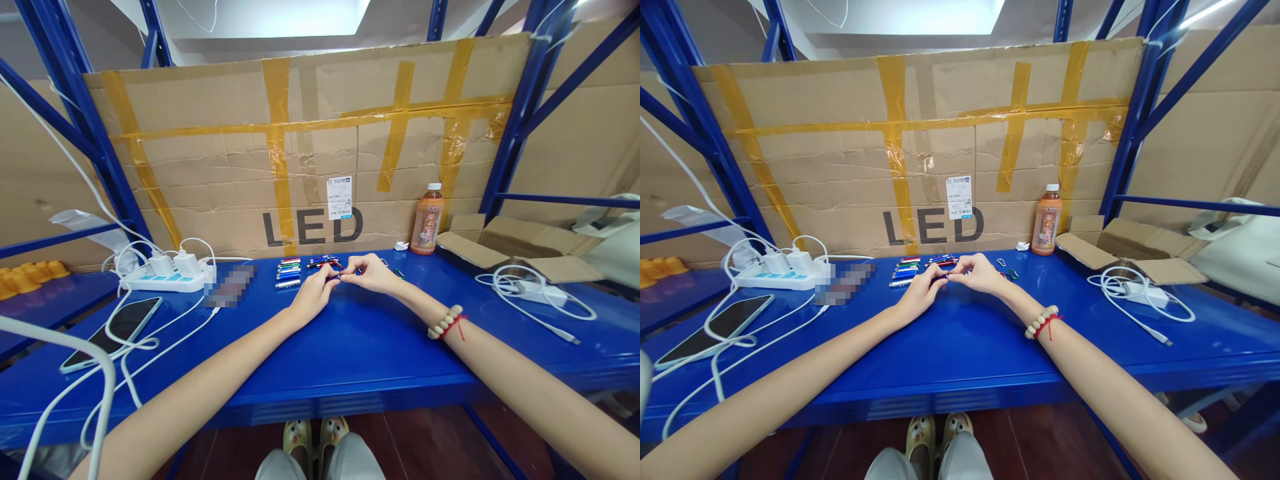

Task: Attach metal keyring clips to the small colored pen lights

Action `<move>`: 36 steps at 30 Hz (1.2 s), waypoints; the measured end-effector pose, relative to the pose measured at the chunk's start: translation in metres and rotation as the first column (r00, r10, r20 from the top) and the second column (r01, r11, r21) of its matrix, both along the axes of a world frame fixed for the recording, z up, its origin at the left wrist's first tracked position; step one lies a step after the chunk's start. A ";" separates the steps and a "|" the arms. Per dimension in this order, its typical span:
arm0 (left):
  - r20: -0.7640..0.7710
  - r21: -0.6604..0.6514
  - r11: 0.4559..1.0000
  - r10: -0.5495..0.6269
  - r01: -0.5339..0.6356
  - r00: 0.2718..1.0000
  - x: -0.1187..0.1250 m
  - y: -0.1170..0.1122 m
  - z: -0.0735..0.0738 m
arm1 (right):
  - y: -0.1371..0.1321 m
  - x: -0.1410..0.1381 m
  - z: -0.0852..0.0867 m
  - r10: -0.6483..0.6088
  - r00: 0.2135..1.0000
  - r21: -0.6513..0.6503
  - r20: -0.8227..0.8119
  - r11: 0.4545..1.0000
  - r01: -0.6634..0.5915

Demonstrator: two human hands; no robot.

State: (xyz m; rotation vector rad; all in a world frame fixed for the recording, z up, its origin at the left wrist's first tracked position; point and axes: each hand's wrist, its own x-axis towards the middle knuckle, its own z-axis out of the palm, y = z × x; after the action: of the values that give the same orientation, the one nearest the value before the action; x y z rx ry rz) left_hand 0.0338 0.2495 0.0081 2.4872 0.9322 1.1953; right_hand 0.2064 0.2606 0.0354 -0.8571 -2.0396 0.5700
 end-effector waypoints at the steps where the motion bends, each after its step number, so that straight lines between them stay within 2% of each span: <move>1: 0.012 0.006 1.000 -0.004 0.004 1.000 0.000 0.000 0.000 | 0.000 0.000 0.000 -0.006 1.000 -0.012 -0.007 1.000 0.006; 10: 0.034 -0.010 1.000 0.004 -0.004 0.999 0.001 -0.001 0.001 | 0.000 -0.002 0.000 -0.047 0.999 -0.111 -0.026 0.993 0.044; 16: 0.009 0.049 0.998 0.049 -0.049 0.999 0.001 0.000 0.001 | 0.001 -0.009 -0.006 -0.133 0.990 -0.195 -0.051 0.973 0.121; 19: 0.024 0.057 0.998 0.020 -0.021 1.000 0.002 0.000 0.001 | 0.002 -0.014 -0.008 -0.125 0.990 -0.226 -0.069 0.968 0.107; 23: 0.061 0.031 1.000 0.001 -0.003 0.998 0.004 0.000 0.001 | 0.003 -0.017 -0.009 -0.086 0.990 -0.225 -0.112 0.973 0.059; 29: -0.022 0.037 0.999 0.030 -0.029 0.999 0.006 -0.001 0.004 | 0.006 -0.014 -0.010 -0.068 0.993 -0.234 -0.099 0.971 0.043; 36: 0.021 -0.028 0.986 0.163 -0.162 0.986 0.005 0.000 0.005 | 0.002 -0.008 0.001 -0.141 0.983 -0.083 -0.120 0.988 0.131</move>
State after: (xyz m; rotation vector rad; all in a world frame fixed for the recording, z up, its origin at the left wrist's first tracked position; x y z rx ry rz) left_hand 0.0387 0.2492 0.0128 2.4104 1.1560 1.2482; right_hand 0.1983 0.2626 0.0363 -0.9719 -1.8400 0.6117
